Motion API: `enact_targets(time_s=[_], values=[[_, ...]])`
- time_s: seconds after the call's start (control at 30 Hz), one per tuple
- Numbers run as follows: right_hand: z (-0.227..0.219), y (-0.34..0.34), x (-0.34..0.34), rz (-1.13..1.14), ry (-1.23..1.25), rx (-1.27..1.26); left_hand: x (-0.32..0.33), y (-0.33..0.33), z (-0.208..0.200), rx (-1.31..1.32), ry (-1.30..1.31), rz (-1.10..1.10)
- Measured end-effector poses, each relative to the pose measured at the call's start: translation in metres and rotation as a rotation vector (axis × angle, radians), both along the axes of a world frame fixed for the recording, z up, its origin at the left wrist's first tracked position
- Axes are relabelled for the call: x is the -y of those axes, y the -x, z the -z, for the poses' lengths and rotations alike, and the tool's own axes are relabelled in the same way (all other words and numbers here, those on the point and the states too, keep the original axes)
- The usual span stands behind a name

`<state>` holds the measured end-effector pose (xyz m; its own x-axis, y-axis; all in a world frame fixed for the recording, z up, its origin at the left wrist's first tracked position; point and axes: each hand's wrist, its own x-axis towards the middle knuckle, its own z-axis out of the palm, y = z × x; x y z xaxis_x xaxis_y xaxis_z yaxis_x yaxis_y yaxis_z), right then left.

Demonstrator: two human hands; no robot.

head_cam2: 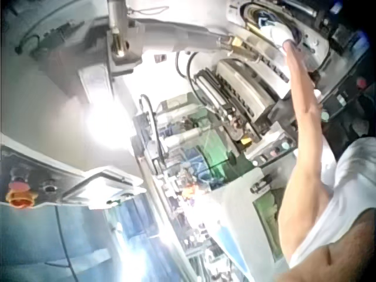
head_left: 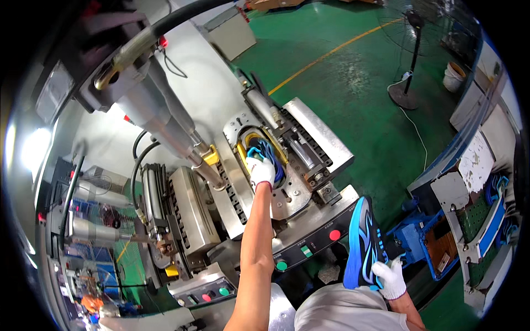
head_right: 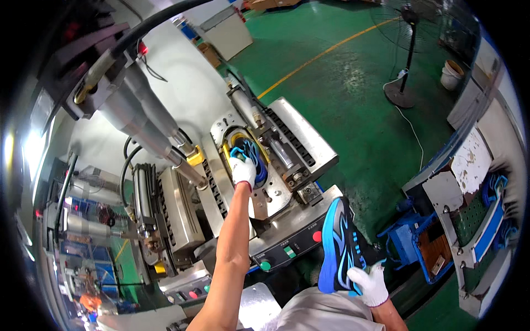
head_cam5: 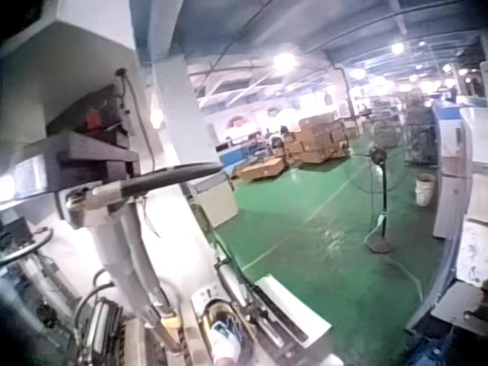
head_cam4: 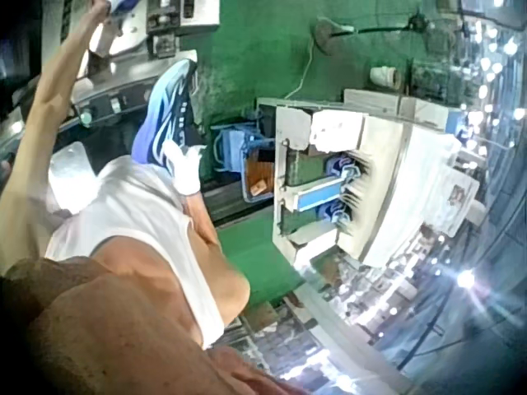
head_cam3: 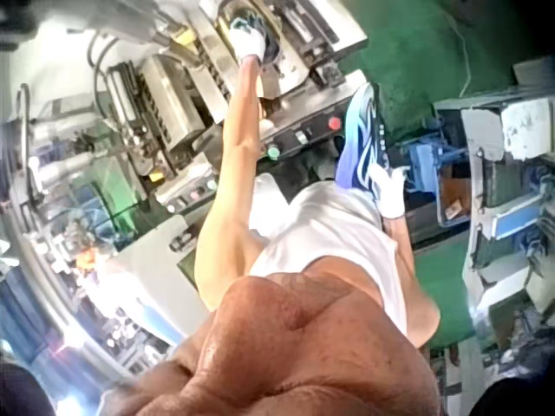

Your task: The person places shoes into a processing machine and retrieves them after a specific duration, alternating between different pairs and placing them on a nearby rack.

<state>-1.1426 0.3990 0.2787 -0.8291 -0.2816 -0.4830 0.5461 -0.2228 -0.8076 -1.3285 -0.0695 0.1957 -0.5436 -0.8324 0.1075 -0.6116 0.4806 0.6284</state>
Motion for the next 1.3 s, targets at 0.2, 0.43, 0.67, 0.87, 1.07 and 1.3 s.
enact_targets(time_s=[0.2, 0.43, 0.67, 0.87, 1.07, 1.3], values=[[-0.025, 0.069, 0.054, -0.146, -0.152, -0.352, -0.037, -0.115, -0.107, -0.274, -0.549, 0.106], [-0.044, 0.214, 0.28, -0.629, 0.072, -0.355, -0.136, -0.387, -0.12, -0.35, -0.664, 0.091], [0.093, 0.225, 0.504, -0.773, -1.076, -1.333, -0.279, -0.57, -0.038, -0.44, -0.715, -0.646], [0.159, 0.299, 0.47, -0.895, -0.711, -1.321, -0.304, -0.599, 0.068, 0.133, -0.365, -1.248], [0.118, 0.254, 0.458, -1.008, -0.986, -1.378, -0.3, -0.609, 0.173, -0.021, -0.511, -1.407], [0.129, -0.031, 0.281, -1.21, -0.571, -1.925, -0.277, -0.599, 0.133, -0.061, -0.568, -1.164]])
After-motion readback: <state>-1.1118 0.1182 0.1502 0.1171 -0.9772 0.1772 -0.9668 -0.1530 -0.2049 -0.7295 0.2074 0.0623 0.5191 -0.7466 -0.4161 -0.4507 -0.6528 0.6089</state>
